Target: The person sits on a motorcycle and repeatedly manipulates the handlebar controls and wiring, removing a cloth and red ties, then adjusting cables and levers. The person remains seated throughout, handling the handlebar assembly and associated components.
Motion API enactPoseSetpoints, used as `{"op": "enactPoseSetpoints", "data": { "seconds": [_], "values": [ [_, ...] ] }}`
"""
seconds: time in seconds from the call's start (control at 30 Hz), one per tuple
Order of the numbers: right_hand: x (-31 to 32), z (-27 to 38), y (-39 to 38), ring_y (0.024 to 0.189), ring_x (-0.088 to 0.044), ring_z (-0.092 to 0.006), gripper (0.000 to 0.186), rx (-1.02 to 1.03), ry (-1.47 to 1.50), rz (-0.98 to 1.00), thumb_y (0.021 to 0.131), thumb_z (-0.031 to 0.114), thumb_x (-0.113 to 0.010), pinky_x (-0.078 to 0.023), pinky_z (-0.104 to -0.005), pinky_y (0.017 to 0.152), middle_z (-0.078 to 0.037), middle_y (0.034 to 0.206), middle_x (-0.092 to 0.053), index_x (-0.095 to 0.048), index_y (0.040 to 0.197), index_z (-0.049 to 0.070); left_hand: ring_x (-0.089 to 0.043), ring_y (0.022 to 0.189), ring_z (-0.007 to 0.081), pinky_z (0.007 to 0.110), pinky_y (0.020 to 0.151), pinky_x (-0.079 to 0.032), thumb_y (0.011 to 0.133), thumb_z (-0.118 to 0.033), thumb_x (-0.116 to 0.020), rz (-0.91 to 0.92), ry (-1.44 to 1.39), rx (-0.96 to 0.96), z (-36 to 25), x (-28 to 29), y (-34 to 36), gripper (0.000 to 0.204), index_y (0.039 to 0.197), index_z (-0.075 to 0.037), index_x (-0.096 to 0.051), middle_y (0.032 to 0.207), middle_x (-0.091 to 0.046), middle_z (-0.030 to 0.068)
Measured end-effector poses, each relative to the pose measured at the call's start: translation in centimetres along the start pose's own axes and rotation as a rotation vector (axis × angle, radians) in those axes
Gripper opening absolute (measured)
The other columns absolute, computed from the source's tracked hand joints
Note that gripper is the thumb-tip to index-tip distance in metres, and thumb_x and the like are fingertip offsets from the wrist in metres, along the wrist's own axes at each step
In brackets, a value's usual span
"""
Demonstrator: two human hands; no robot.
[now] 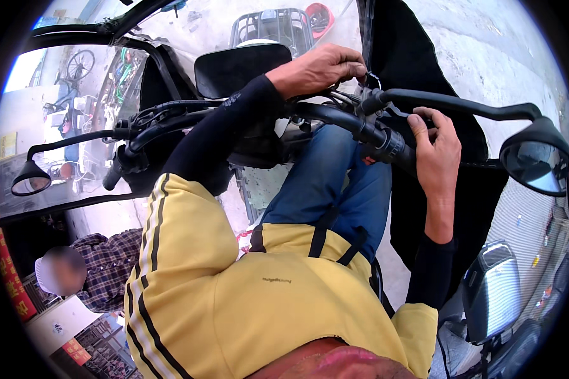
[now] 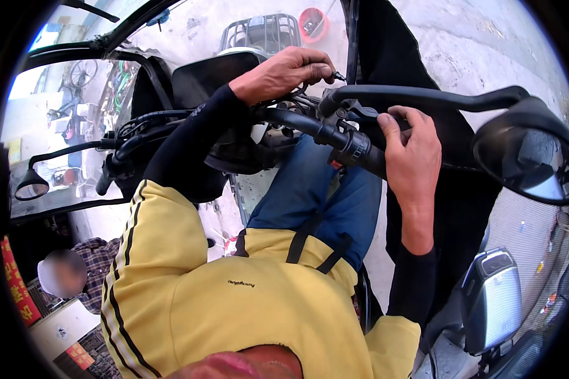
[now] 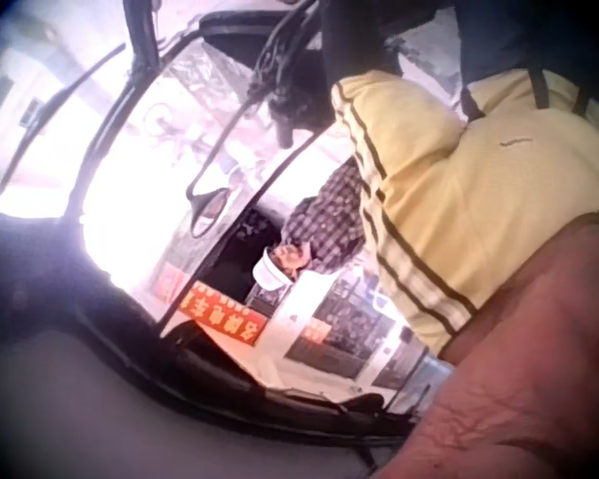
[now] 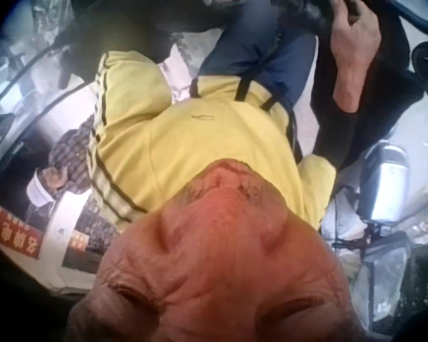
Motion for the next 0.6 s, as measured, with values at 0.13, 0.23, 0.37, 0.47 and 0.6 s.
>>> {"op": "enactPoseSetpoints", "data": {
  "seconds": [0.13, 0.23, 0.37, 0.47, 0.6],
  "values": [
    [0.0, -0.2, -0.1, 0.069, -0.062, -0.0160, 0.027, 0.017, 0.033, 0.003, 0.097, 0.020, -0.079, -0.051, -0.0318, 0.068, -0.011, 0.103, -0.072, -0.076, 0.116, 0.000, -0.056, 0.079, 0.0149, 0.031, 0.076, -0.049, 0.113, -0.030, -0.057, -0.018, -0.014, -0.052, 0.5, -0.4, 0.1, 0.035, 0.107, 0.002, -0.070, 0.087, -0.068, 0.0047],
    [-0.1, 0.3, -0.2, 0.066, -0.059, -0.0150, 0.024, 0.032, 0.055, -0.007, 0.095, 0.013, -0.081, -0.048, -0.0307, 0.063, -0.010, 0.098, -0.070, -0.075, 0.114, -0.001, -0.068, 0.084, 0.0171, 0.033, 0.080, -0.055, 0.110, -0.017, -0.059, -0.224, 0.023, -0.140, -0.1, -1.3, -1.4, 0.024, 0.105, 0.004, -0.069, 0.089, -0.072, 0.0099],
    [-0.1, 0.3, -0.3, 0.064, -0.058, -0.0145, 0.024, -0.009, 0.018, -0.017, 0.096, 0.015, -0.081, -0.047, -0.0314, 0.061, -0.008, 0.090, -0.067, -0.074, 0.112, -0.002, -0.072, 0.084, 0.0262, 0.035, 0.079, -0.057, 0.102, 0.000, -0.066, -0.338, 0.126, -0.318, -0.9, -1.5, -1.7, 0.005, 0.104, 0.004, -0.068, 0.089, -0.072, 0.0141],
    [-0.2, 0.1, -0.2, 0.065, -0.057, -0.0130, 0.024, -0.019, 0.061, -0.028, 0.096, 0.014, -0.082, -0.047, -0.0308, 0.062, -0.008, 0.090, -0.068, -0.074, 0.111, -0.003, -0.072, 0.084, 0.0336, 0.038, 0.077, -0.056, 0.099, 0.000, -0.069, -0.343, 0.366, -0.468, -2.6, -1.1, -0.8, 0.005, 0.101, 0.004, -0.068, 0.090, -0.072, 0.0162],
    [-0.2, -0.3, -0.6, 0.071, -0.057, -0.0116, 0.021, -0.008, 0.160, 0.005, 0.098, 0.013, -0.080, -0.048, -0.0287, 0.066, -0.008, 0.100, -0.069, -0.077, 0.111, -0.003, -0.072, 0.087, 0.0374, 0.039, 0.078, -0.057, 0.101, -0.006, -0.069, -0.229, 0.297, -0.374, -1.9, -0.7, 0.8, 0.009, 0.100, 0.003, -0.070, 0.092, -0.073, 0.0188]
  ]
}}
Point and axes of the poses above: each hand's wrist, its own y-axis towards the middle knuckle, its own x-axis out of the back of the hand, z = x × y, the point moved 1 cm from there along y, towards the middle knuckle
